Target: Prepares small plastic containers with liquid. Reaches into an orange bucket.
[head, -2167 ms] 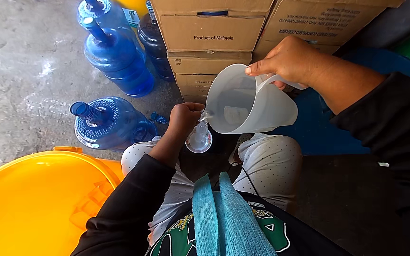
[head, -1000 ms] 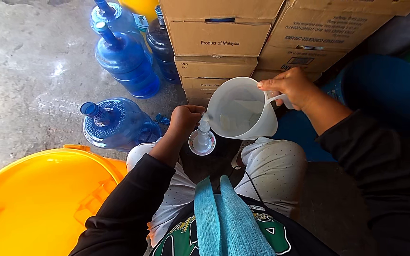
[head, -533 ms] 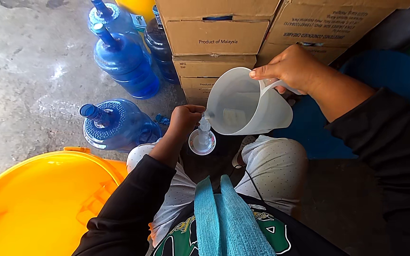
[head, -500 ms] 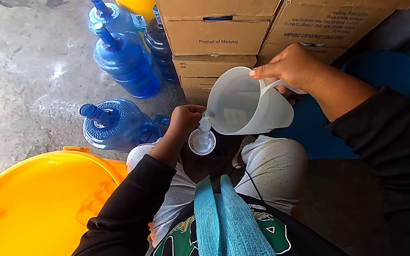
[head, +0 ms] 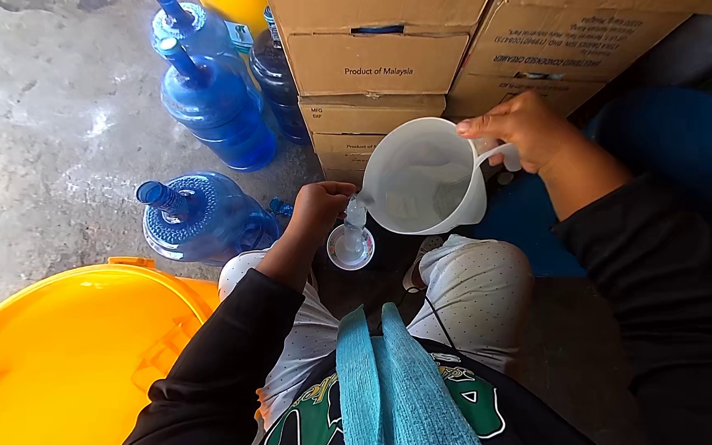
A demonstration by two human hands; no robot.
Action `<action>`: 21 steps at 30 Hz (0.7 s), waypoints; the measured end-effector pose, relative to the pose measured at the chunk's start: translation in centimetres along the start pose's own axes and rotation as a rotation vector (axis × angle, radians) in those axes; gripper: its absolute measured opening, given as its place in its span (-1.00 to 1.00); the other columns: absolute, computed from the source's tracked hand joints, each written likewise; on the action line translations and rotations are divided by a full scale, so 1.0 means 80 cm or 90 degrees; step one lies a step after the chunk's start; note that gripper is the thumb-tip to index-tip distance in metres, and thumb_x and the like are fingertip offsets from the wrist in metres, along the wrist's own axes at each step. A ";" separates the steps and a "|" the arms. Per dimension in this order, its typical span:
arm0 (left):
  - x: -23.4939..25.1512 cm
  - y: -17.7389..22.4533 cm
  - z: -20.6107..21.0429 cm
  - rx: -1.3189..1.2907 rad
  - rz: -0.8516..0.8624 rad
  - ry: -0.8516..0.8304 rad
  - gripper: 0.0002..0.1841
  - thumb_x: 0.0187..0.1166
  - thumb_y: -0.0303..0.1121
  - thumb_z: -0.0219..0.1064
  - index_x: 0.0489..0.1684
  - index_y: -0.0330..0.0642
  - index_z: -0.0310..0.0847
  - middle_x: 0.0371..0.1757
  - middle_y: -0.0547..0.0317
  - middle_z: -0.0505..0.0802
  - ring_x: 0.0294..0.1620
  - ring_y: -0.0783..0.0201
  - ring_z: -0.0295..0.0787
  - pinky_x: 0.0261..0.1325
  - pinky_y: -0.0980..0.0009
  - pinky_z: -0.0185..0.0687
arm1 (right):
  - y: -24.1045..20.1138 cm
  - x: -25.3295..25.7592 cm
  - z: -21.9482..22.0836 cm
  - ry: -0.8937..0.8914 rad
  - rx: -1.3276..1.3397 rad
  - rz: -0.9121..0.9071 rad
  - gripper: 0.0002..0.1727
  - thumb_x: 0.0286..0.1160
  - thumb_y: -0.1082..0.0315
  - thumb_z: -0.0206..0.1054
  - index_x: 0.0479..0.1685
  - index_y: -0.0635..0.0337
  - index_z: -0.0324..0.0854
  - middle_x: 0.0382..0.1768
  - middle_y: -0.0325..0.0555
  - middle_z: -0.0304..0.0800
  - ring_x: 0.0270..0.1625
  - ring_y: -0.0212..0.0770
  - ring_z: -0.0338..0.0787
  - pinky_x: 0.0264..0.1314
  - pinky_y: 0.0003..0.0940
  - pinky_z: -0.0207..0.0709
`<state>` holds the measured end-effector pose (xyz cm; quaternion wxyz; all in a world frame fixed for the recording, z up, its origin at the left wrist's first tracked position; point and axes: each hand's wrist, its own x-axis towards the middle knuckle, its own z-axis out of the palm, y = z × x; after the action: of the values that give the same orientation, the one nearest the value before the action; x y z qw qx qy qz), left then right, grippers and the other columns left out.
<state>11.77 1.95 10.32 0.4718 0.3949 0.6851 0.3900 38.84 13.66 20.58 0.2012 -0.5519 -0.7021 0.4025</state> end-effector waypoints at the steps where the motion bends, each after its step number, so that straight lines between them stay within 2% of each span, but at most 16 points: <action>1: 0.000 0.000 -0.001 -0.012 -0.001 0.000 -0.75 0.53 -0.60 0.29 0.01 -0.22 0.85 -0.08 0.11 0.88 -0.34 0.41 0.74 -0.19 0.45 0.67 | 0.021 0.004 0.003 0.008 0.048 -0.013 -0.74 0.57 0.17 0.42 -0.43 0.09 0.74 -0.61 -0.44 0.65 -0.64 -0.60 0.52 -0.57 -0.64 0.44; 4: 0.001 -0.001 -0.002 -0.032 -0.014 0.007 -0.76 0.52 -0.62 0.30 0.01 -0.23 0.85 -0.07 0.11 0.87 -0.35 0.41 0.73 -0.21 0.47 0.67 | 0.085 0.016 0.023 0.063 0.207 -0.023 -0.77 0.53 0.27 0.41 -0.53 0.05 0.71 -0.64 -0.48 0.69 -0.65 -0.60 0.56 -0.58 -0.63 0.48; 6: 0.002 -0.003 -0.002 -0.041 -0.023 0.015 -0.75 0.50 -0.63 0.30 -0.01 -0.22 0.85 -0.07 0.11 0.88 -0.34 0.39 0.74 -0.20 0.46 0.68 | 0.125 0.026 0.045 0.122 0.313 -0.003 -0.80 0.53 0.26 0.40 -0.44 0.08 0.76 -0.60 -0.44 0.73 -0.64 -0.58 0.56 -0.58 -0.62 0.46; 7: 0.002 -0.003 -0.001 -0.046 -0.028 0.017 -0.76 0.50 -0.64 0.31 -0.03 -0.22 0.85 -0.08 0.11 0.88 -0.32 0.39 0.75 -0.18 0.46 0.69 | 0.141 0.030 0.059 0.155 0.355 0.015 -0.82 0.54 0.24 0.40 -0.38 0.10 0.76 -0.60 -0.43 0.68 -0.63 -0.55 0.54 -0.57 -0.60 0.45; 8: 0.001 -0.003 -0.001 -0.050 -0.031 0.017 -0.76 0.50 -0.65 0.31 -0.03 -0.23 0.85 -0.08 0.11 0.89 -0.30 0.38 0.76 -0.17 0.46 0.68 | 0.155 0.032 0.073 0.181 0.388 0.032 -0.81 0.57 0.21 0.38 -0.27 0.14 0.76 -0.60 -0.42 0.63 -0.62 -0.54 0.54 -0.55 -0.59 0.46; 11: -0.001 -0.002 0.001 -0.055 -0.037 0.011 -0.76 0.52 -0.66 0.30 -0.03 -0.24 0.85 -0.06 0.12 0.89 -0.29 0.38 0.76 -0.18 0.47 0.68 | 0.181 0.036 0.128 0.258 0.471 0.084 -0.72 0.63 0.13 0.33 -0.18 0.17 0.74 -0.61 -0.40 0.58 -0.59 -0.50 0.54 -0.49 -0.55 0.48; 13: -0.003 0.000 0.003 -0.049 -0.046 0.012 -0.75 0.52 -0.65 0.29 -0.03 -0.23 0.85 -0.03 0.12 0.89 -0.26 0.37 0.78 -0.15 0.46 0.71 | 0.194 0.041 0.168 0.308 0.531 0.134 -0.61 0.70 0.04 0.22 -0.01 0.23 0.65 -0.56 -0.33 0.57 -0.57 -0.47 0.54 -0.46 -0.52 0.50; 15: -0.002 0.002 0.005 -0.039 -0.050 0.015 -0.76 0.51 -0.65 0.31 -0.03 -0.22 0.86 -0.04 0.11 0.90 -0.25 0.35 0.80 -0.14 0.44 0.73 | 0.205 0.045 0.205 0.340 0.592 0.190 -0.43 0.76 -0.04 0.12 0.36 0.32 0.53 -0.40 -0.18 0.60 -0.50 -0.39 0.50 -0.40 -0.44 0.48; 18: 0.001 0.003 0.005 -0.030 -0.049 0.014 -0.75 0.51 -0.65 0.32 -0.03 -0.22 0.86 -0.06 0.11 0.90 -0.24 0.34 0.81 -0.13 0.44 0.73 | 0.219 0.051 0.247 0.354 0.669 0.244 -0.40 0.76 -0.09 0.12 0.32 0.34 0.53 -0.25 -0.07 0.67 -0.40 -0.32 0.57 -0.31 -0.38 0.53; 20: 0.002 0.001 0.005 -0.026 -0.044 0.012 -0.75 0.51 -0.64 0.31 -0.03 -0.21 0.87 -0.07 0.14 0.91 -0.27 0.36 0.79 -0.16 0.45 0.71 | 0.225 0.055 0.262 0.334 0.653 0.222 -0.50 0.78 -0.01 0.14 0.10 0.36 0.61 -0.34 -0.08 0.68 -0.44 -0.32 0.60 -0.34 -0.38 0.57; 21: 0.002 0.000 0.004 -0.023 -0.040 0.012 -0.75 0.51 -0.64 0.31 -0.02 -0.22 0.87 -0.07 0.14 0.91 -0.28 0.37 0.78 -0.17 0.46 0.70 | 0.227 0.058 0.262 0.314 0.592 0.202 -0.53 0.80 0.04 0.13 0.05 0.37 0.64 -0.32 -0.07 0.72 -0.39 -0.31 0.66 -0.27 -0.37 0.62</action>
<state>12.08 2.19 10.20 0.4844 0.3609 0.6947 0.3906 33.32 11.99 -6.95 0.5192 -0.5821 -0.2901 0.5545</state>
